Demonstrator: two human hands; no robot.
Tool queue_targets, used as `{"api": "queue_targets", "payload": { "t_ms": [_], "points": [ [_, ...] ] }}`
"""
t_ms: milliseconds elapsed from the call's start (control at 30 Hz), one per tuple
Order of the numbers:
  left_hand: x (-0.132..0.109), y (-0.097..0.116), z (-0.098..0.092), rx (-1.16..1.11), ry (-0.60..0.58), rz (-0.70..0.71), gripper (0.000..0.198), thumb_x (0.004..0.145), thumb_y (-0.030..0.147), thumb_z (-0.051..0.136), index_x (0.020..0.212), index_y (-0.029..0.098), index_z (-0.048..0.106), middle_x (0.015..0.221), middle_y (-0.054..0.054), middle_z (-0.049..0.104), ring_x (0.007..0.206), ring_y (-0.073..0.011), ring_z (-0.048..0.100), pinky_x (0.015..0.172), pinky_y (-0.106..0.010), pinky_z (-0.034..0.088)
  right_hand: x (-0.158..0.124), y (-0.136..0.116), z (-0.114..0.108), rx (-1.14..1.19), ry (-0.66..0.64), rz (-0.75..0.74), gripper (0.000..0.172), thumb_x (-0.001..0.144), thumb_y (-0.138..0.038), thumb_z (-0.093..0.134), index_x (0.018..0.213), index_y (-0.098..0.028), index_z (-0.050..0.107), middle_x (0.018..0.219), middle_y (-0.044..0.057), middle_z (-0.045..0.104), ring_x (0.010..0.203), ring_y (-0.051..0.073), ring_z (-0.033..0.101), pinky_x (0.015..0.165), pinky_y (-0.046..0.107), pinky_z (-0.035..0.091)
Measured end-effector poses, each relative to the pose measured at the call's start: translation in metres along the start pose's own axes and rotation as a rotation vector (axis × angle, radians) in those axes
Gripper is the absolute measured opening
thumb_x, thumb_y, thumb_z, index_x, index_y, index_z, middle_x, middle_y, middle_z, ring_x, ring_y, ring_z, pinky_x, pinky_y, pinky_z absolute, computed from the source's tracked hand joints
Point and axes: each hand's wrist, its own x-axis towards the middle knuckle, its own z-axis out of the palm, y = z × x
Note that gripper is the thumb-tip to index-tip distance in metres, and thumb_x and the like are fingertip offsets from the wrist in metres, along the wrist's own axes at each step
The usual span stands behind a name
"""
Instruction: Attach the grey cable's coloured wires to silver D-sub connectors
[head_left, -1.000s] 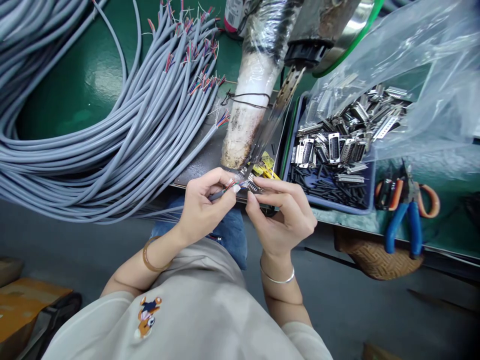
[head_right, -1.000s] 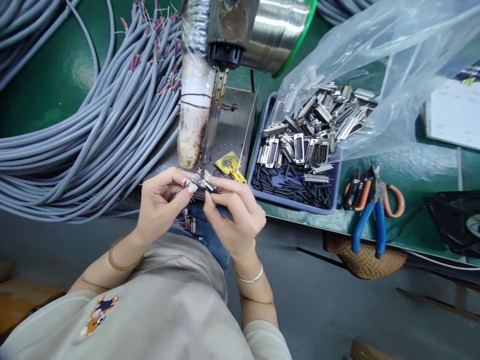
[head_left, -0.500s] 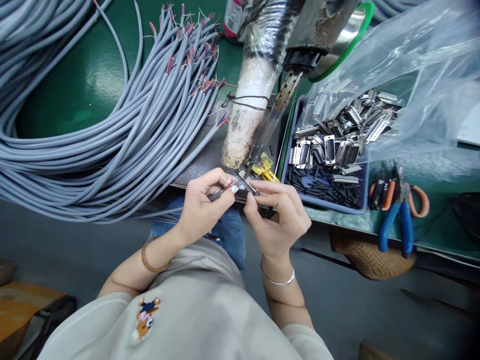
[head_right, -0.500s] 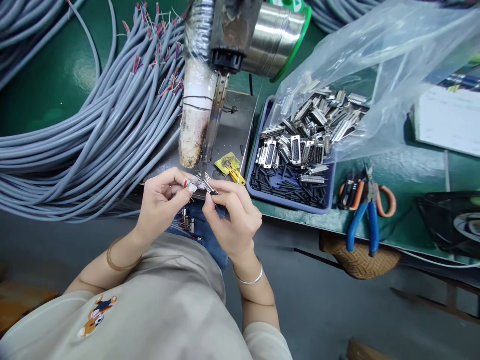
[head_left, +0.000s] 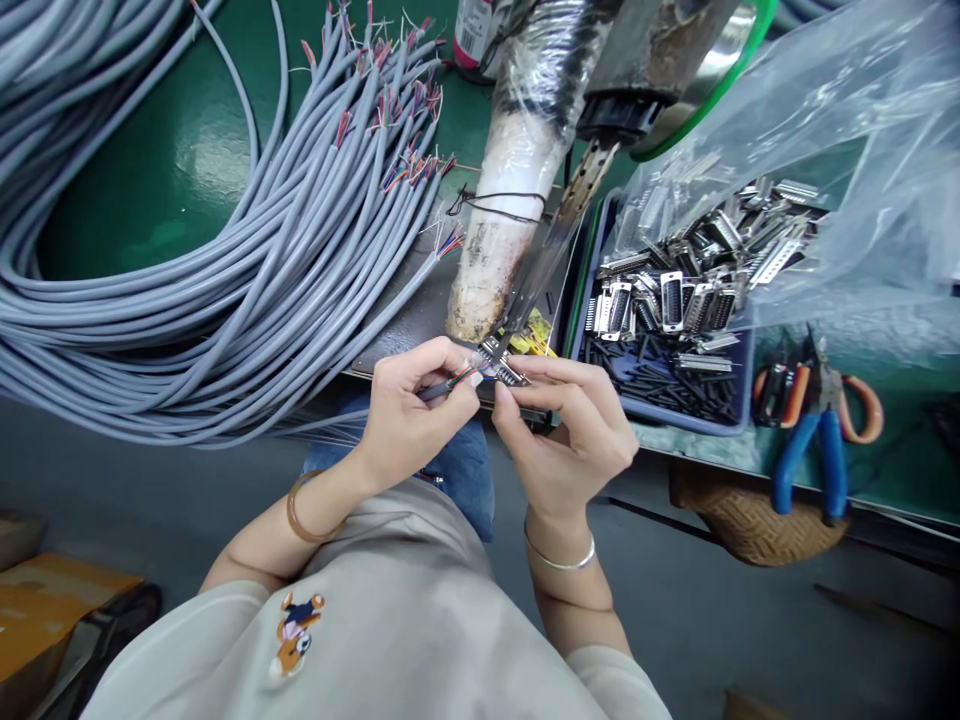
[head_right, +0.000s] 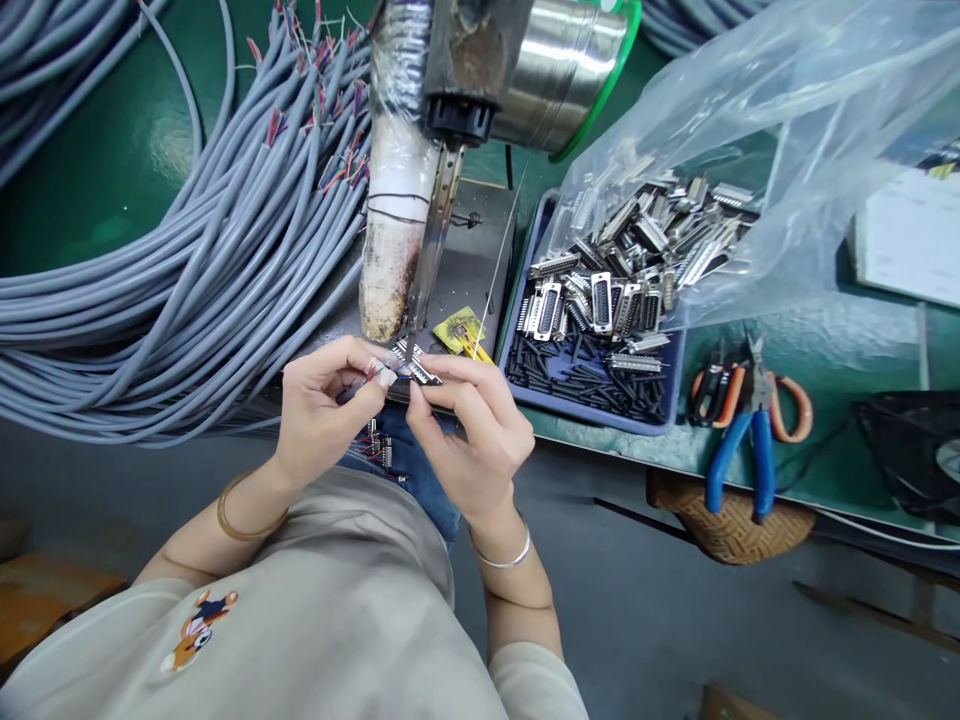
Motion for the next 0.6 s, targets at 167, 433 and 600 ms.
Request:
{"api": "queue_targets", "payload": {
  "t_ms": [167,433,600],
  "points": [
    [0.002,0.000,-0.002,-0.031,-0.020,-0.058,0.016,0.076,0.019,0.071,0.066,0.018,0.060,0.069,-0.001,0.064,0.062,-0.0103,0.053,0.052,-0.019,0.042,-0.002,0.001,0.000,-0.035,0.011,-0.029,0.019,0.084,-0.012,0.077,0.085,-0.026,0.065,0.100,0.000,0.078,0.087,0.017,0.076,0.078,0.033,0.063],
    [0.000,-0.005,-0.004,-0.103,-0.093,-0.152,0.017,0.075,0.018,0.075,0.067,0.016,0.060,0.073,-0.001,0.065,0.061,-0.0077,0.052,0.055,-0.018,0.043,-0.011,0.005,-0.002,-0.068,0.038,-0.062,0.021,0.084,-0.010,0.078,0.090,-0.025,0.063,0.101,0.000,0.081,0.085,0.016,0.078,0.076,0.029,0.063],
    [-0.003,-0.007,-0.007,-0.149,-0.090,-0.198,0.019,0.073,0.023,0.082,0.072,0.016,0.064,0.066,0.001,0.060,0.056,-0.0071,0.051,0.051,-0.018,0.042,-0.011,0.002,-0.002,0.109,0.012,0.164,0.015,0.087,-0.012,0.075,0.089,-0.024,0.065,0.098,0.001,0.080,0.087,0.017,0.078,0.073,0.030,0.063]
  ]
}}
